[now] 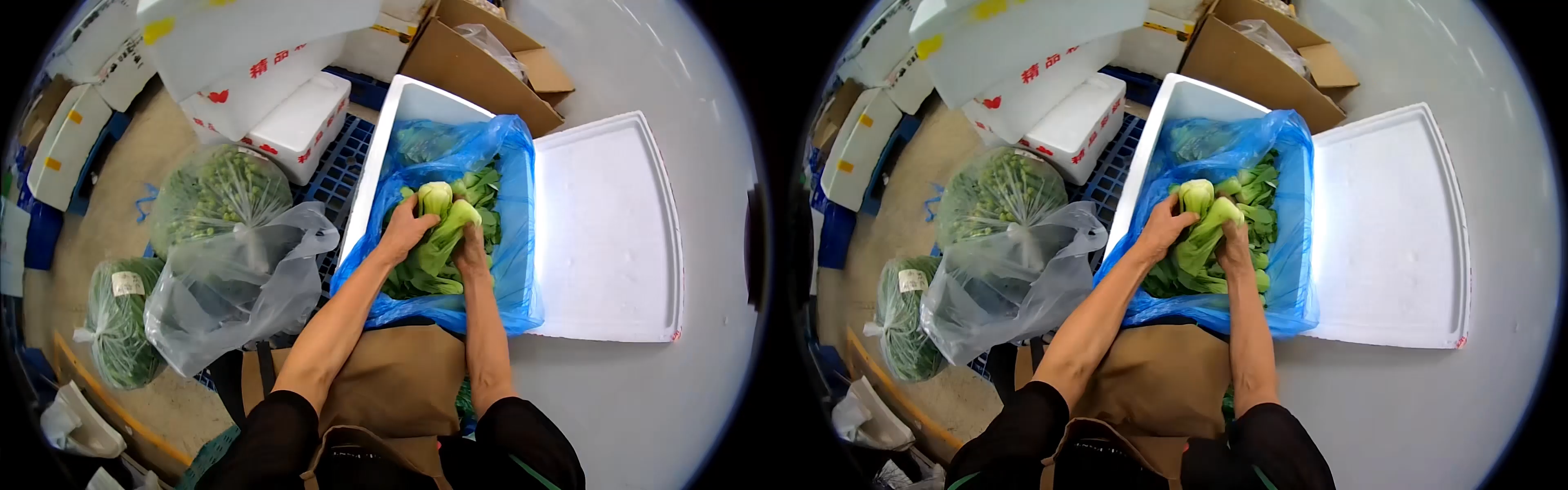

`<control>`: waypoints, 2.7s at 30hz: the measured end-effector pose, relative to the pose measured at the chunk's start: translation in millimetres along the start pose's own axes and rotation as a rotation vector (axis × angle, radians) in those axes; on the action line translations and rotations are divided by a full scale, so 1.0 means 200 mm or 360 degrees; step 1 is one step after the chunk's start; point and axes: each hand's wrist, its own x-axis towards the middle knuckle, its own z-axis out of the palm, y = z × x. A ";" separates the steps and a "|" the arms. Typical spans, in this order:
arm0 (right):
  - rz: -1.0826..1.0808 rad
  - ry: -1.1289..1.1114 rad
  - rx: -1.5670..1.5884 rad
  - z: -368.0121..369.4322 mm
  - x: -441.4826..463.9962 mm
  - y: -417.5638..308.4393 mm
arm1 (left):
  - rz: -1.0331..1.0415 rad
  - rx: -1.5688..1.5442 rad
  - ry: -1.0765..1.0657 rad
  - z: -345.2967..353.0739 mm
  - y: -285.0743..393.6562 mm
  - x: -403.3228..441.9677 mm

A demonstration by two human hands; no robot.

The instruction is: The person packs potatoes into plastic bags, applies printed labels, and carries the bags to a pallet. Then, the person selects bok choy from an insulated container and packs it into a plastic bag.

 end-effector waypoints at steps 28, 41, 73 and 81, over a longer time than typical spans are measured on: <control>-0.0167 0.0155 -0.0123 -0.20 -0.11 -0.12 | -0.0314 0.1955 0.0425 -0.18 -0.60 0.59; -0.0047 -0.0130 0.0100 0.45 0.03 -0.02 | 0.0917 0.0860 0.0466 0.00 0.46 -0.19; 0.1184 0.0922 0.0852 0.39 -0.84 2.09 | -0.1113 -0.0244 0.1388 -1.18 -0.67 -1.45; 0.0870 0.1294 0.0439 0.72 -0.57 2.04 | -0.1361 0.1268 -0.0846 -0.86 -1.15 -1.64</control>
